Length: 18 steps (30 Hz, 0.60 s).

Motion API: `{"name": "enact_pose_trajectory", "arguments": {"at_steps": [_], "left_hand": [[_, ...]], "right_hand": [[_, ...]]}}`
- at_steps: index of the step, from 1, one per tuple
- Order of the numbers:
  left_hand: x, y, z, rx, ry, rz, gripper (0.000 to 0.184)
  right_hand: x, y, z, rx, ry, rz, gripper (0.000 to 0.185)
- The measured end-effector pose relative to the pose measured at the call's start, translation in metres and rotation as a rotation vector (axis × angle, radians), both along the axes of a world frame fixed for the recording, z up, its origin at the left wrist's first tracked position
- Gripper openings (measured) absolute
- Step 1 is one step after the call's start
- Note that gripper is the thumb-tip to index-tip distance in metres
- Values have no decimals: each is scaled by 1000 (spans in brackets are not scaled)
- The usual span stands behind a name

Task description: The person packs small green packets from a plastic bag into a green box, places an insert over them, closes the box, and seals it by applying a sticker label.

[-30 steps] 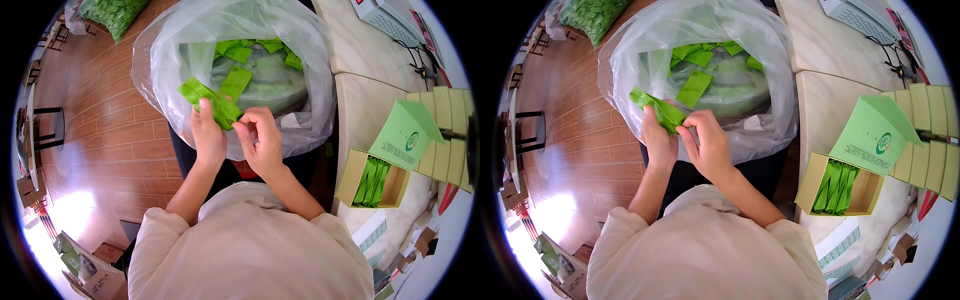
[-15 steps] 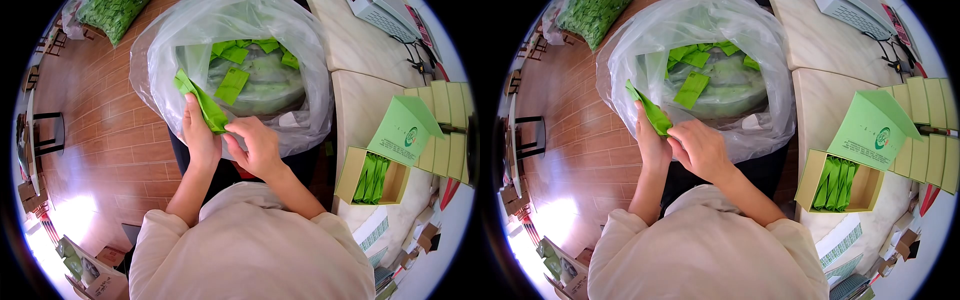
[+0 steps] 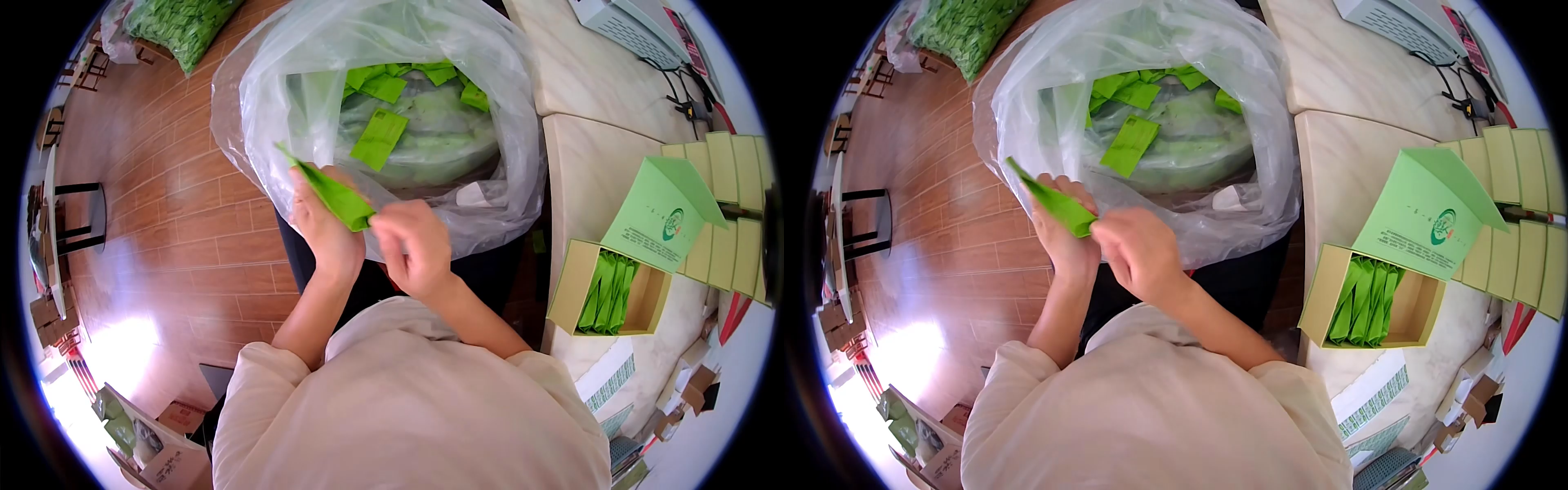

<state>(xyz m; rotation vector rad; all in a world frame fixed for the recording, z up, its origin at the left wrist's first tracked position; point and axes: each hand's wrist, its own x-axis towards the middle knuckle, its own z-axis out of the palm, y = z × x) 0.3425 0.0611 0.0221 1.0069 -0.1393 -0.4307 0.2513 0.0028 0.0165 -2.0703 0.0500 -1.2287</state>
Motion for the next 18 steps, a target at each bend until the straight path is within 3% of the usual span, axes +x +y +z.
{"name": "enact_pose_trajectory", "arguments": {"at_steps": [2,3,6,9,11,18], "left_hand": [[6,2,0,-69,-95,43,39],[8,4,-1,-67,-93,41,39],[9,3,-3,-61,-97,117,39],[2,4,-6,-20,-187,81,39],[-3,3,-2,176,-358,175,39],[-6,7,-13,-21,-511,161,42]], "right_hand": [[-5,8,5,561,98,-71,12],[-6,8,4,563,99,-74,12],[-6,6,4,547,488,20,27],[0,11,5,450,407,126,31],[2,17,7,451,372,120,33],[2,17,29,444,530,5,31]]}}
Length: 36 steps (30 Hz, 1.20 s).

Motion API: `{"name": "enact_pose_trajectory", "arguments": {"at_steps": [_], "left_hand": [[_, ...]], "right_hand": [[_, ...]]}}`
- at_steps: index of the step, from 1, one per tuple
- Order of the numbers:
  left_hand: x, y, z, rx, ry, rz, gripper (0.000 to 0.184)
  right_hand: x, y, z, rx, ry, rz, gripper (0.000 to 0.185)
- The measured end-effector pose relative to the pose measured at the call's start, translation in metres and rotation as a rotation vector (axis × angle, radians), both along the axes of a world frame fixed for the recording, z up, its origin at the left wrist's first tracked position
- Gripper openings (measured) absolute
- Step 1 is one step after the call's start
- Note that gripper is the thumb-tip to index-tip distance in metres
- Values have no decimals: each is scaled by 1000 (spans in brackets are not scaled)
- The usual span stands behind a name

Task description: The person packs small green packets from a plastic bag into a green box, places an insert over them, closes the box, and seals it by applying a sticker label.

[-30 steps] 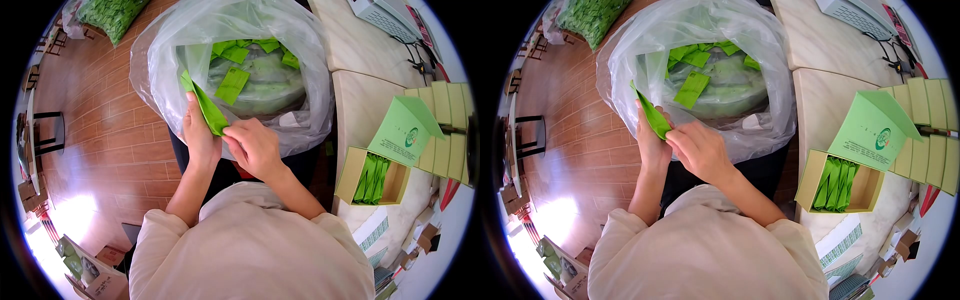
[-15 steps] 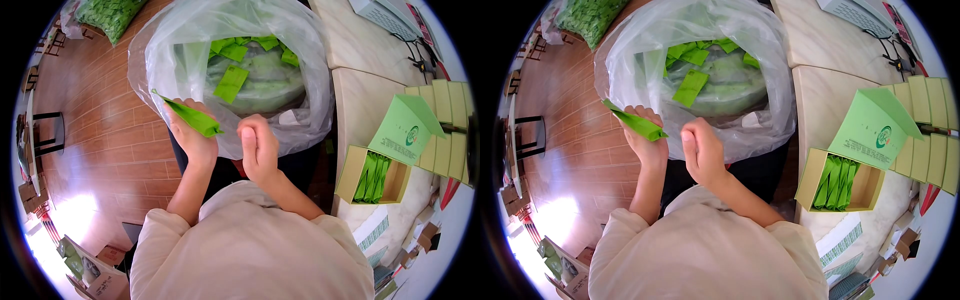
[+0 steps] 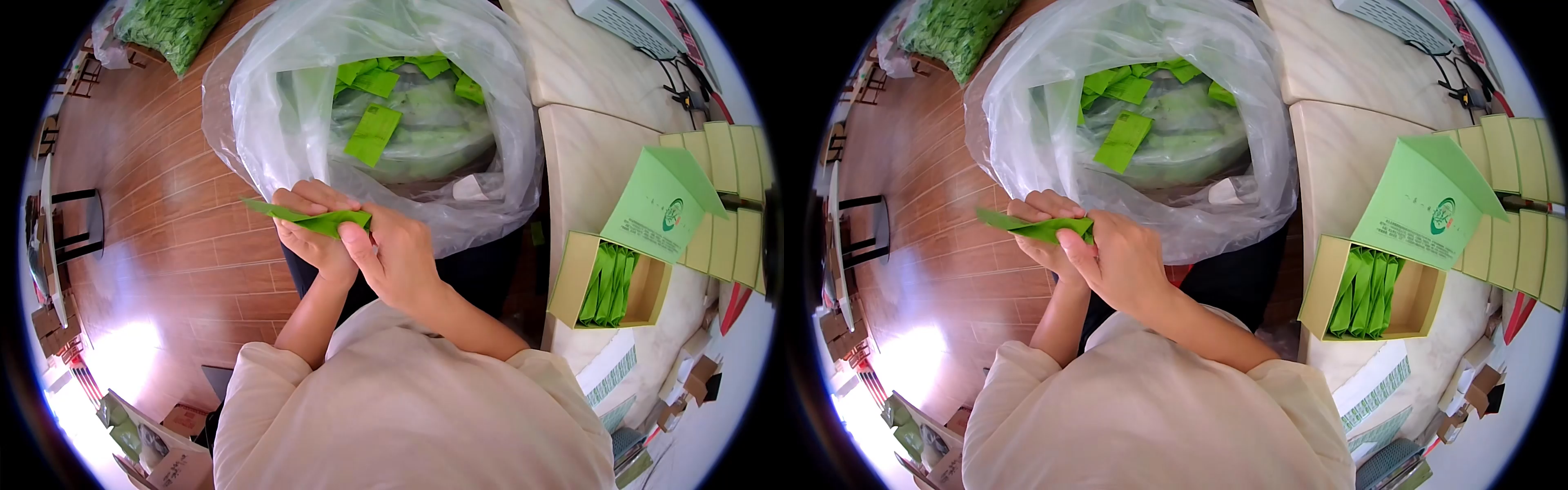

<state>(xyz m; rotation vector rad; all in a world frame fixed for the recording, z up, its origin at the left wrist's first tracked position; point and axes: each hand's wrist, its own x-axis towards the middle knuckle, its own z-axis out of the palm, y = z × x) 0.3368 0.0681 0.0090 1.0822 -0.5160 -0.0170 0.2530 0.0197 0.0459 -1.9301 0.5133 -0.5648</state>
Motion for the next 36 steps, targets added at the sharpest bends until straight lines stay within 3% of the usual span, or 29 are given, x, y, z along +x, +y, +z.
{"name": "enact_pose_trajectory", "arguments": {"at_steps": [6,13,15,17,20,21,22,24,25,28,33,36], "left_hand": [[2,1,-1,-75,-32,-10,41],[8,-3,3,-36,364,-108,51],[4,-6,9,500,419,39,50],[1,-1,-11,530,170,-93,38],[4,4,-8,597,96,-190,37],[7,4,-7,567,244,-236,38],[11,6,-7,534,391,-278,39],[19,8,-7,507,411,-256,40],[23,9,-8,486,427,-242,41],[15,9,-5,463,405,-398,36],[14,3,-12,423,393,-504,34],[23,-1,-19,576,257,-432,34]], "right_hand": [[-4,0,-7,24,-29,15,20],[-11,-17,-13,-29,38,-51,11],[-8,-26,-14,-19,-102,-114,12],[-1,-31,-17,41,-212,-153,17],[-9,-50,-34,527,-46,-100,21],[-11,-55,-37,522,-44,-97,21],[-12,-60,-39,635,-126,-131,21],[-15,-66,-35,947,-242,-216,20],[-18,-70,-38,942,-241,-214,20],[-26,-81,-60,1416,-698,78,28],[-27,-83,-67,1339,-794,169,17],[-28,-84,-63,1236,-774,167,12]]}}
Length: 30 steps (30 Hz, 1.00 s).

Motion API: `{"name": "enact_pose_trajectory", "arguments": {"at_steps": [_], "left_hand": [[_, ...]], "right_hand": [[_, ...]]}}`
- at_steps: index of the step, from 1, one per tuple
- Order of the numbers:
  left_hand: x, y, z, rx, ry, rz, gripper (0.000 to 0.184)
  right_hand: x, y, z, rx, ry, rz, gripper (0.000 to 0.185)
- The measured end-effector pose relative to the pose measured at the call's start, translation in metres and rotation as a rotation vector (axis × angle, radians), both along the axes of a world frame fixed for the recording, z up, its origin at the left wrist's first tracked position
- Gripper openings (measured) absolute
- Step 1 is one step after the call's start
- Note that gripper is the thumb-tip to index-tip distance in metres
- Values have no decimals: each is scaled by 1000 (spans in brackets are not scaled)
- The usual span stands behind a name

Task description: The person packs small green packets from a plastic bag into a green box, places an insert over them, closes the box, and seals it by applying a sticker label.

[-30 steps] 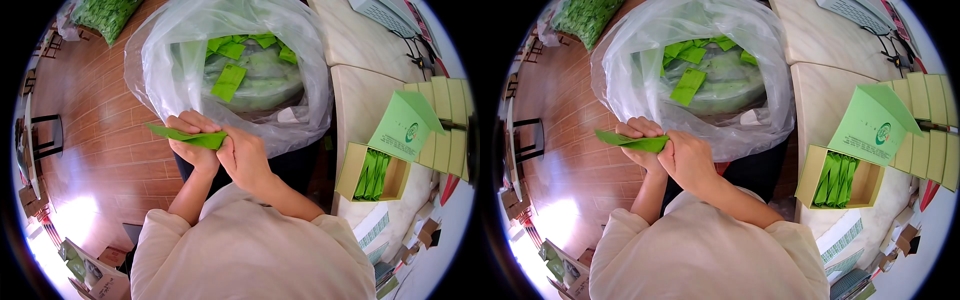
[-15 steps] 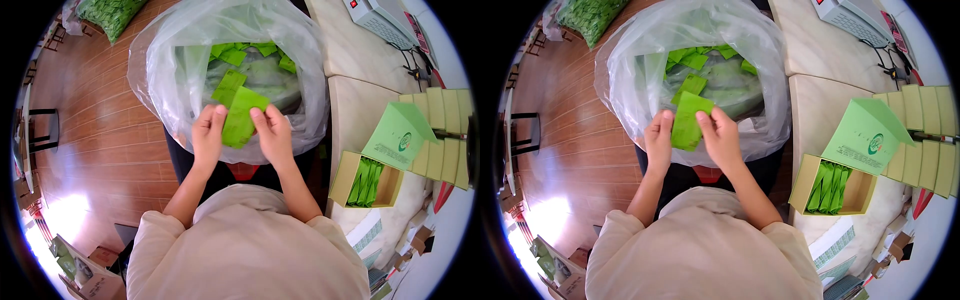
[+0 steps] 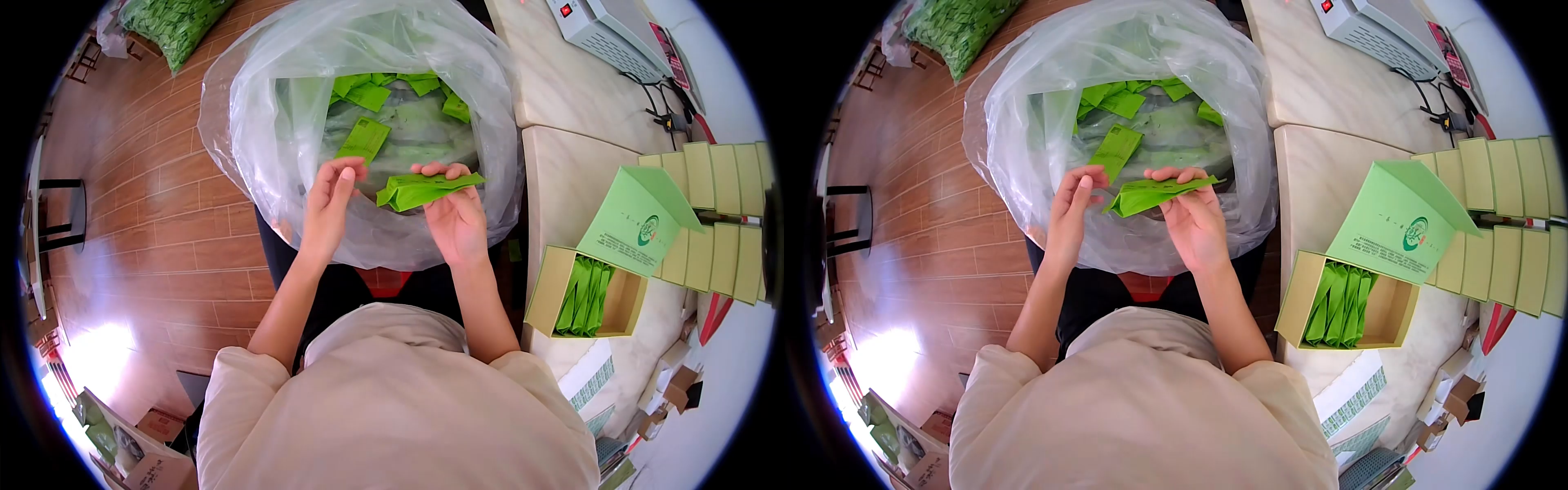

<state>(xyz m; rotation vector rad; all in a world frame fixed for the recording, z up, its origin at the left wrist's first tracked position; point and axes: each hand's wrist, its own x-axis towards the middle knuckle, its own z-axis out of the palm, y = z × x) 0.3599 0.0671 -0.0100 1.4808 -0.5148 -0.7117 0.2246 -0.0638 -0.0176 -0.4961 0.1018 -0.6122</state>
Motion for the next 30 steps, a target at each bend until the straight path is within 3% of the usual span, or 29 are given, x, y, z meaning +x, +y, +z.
{"name": "enact_pose_trajectory", "arguments": {"at_steps": [3,5,6,8,14,18,21,23,24,25,26,28,30], "left_hand": [[7,-7,-10,16,49,8,30],[12,-17,-15,142,-427,18,37],[17,-24,-21,145,-427,20,37],[30,-42,-36,429,-1014,101,58],[40,-75,-70,798,-1027,29,85],[39,-84,-70,818,-1071,-24,85],[44,-87,-74,762,-970,-13,81],[40,-79,-73,257,-694,59,76],[31,-74,-56,259,-695,48,76],[18,-66,-26,229,-274,-116,75],[6,-59,-10,194,150,-267,75],[-8,-50,-23,212,95,-338,70],[-14,-46,-27,225,42,-409,65]], "right_hand": [[-3,-3,-2,-42,82,-51,12],[-4,-3,-4,-74,122,-69,14],[-2,-2,-5,-24,267,-125,15],[-2,-1,-12,24,407,-181,15],[-16,0,-31,34,658,-191,18],[-12,-1,-29,-99,772,-235,18],[-8,-6,-36,-281,866,-279,20],[-7,-11,-40,-411,906,-321,21],[-5,-13,-35,-619,996,-346,23],[-3,-14,-29,-830,1081,-364,25],[0,-14,-23,-823,1084,-362,25],[9,-13,-13,-1055,1214,-225,28],[14,-9,-6,-928,1135,-128,29]]}}
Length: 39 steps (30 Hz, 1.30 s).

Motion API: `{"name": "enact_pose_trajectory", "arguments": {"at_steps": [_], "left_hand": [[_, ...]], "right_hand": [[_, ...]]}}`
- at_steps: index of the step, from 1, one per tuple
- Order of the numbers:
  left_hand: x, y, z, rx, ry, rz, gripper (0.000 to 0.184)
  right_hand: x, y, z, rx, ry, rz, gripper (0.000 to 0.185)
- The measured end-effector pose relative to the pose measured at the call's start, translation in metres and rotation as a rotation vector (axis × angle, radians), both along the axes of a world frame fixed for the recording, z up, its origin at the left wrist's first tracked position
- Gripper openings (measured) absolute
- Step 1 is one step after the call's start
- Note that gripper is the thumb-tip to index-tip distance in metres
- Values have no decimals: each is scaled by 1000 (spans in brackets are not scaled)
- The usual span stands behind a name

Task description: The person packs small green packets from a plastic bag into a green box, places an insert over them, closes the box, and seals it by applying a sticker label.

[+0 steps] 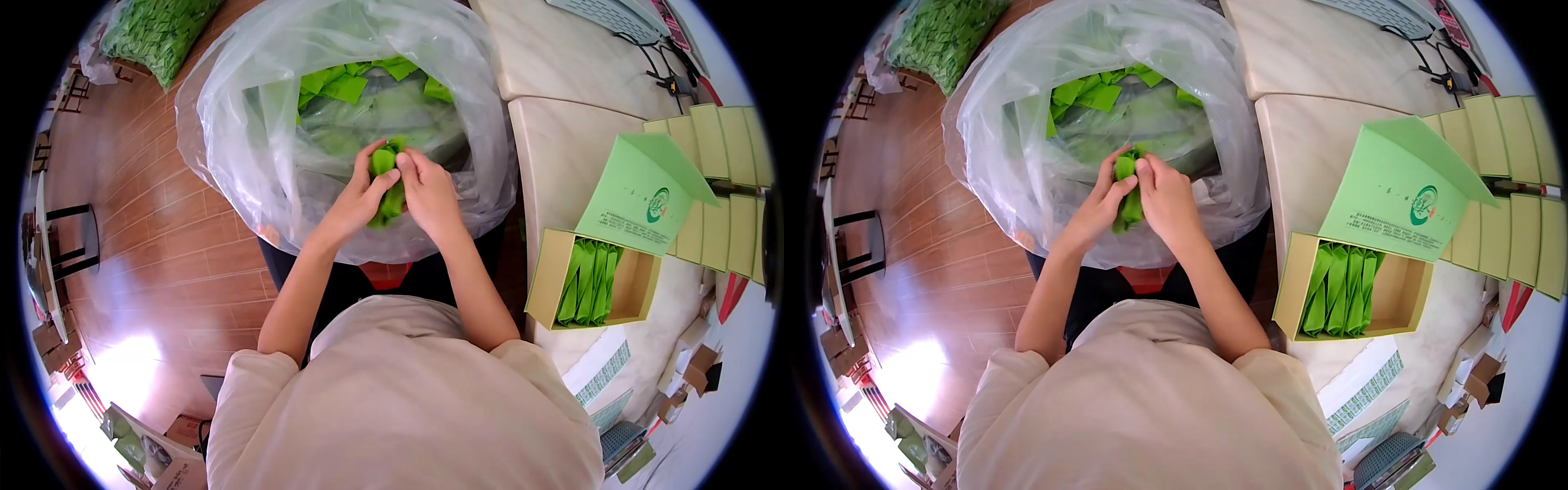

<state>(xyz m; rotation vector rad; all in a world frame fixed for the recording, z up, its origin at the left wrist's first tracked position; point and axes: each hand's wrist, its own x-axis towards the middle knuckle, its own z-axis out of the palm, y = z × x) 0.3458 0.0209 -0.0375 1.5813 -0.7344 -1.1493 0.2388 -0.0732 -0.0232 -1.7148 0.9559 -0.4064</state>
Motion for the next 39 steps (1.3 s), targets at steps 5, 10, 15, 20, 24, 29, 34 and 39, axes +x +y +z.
{"name": "enact_pose_trajectory", "arguments": {"at_steps": [5,10,15,20,24,29,34,39], "left_hand": [[3,4,-9,19,393,196,71],[10,8,7,61,521,313,78],[7,9,12,28,430,491,81],[-2,10,29,-53,243,558,74],[-7,11,38,-189,103,591,67],[-7,16,34,-207,133,616,63],[3,25,42,5,769,234,46],[-4,18,47,-138,636,464,38]], "right_hand": [[-5,6,-9,271,-272,77,30],[-20,21,22,-320,-302,236,22],[-19,37,18,-720,-262,301,22],[-13,47,24,-721,-258,268,24],[-12,49,24,-689,-251,225,25],[-13,47,25,-704,-322,301,23],[-12,43,27,-851,-430,489,23],[-15,41,23,-677,-560,268,6]]}}
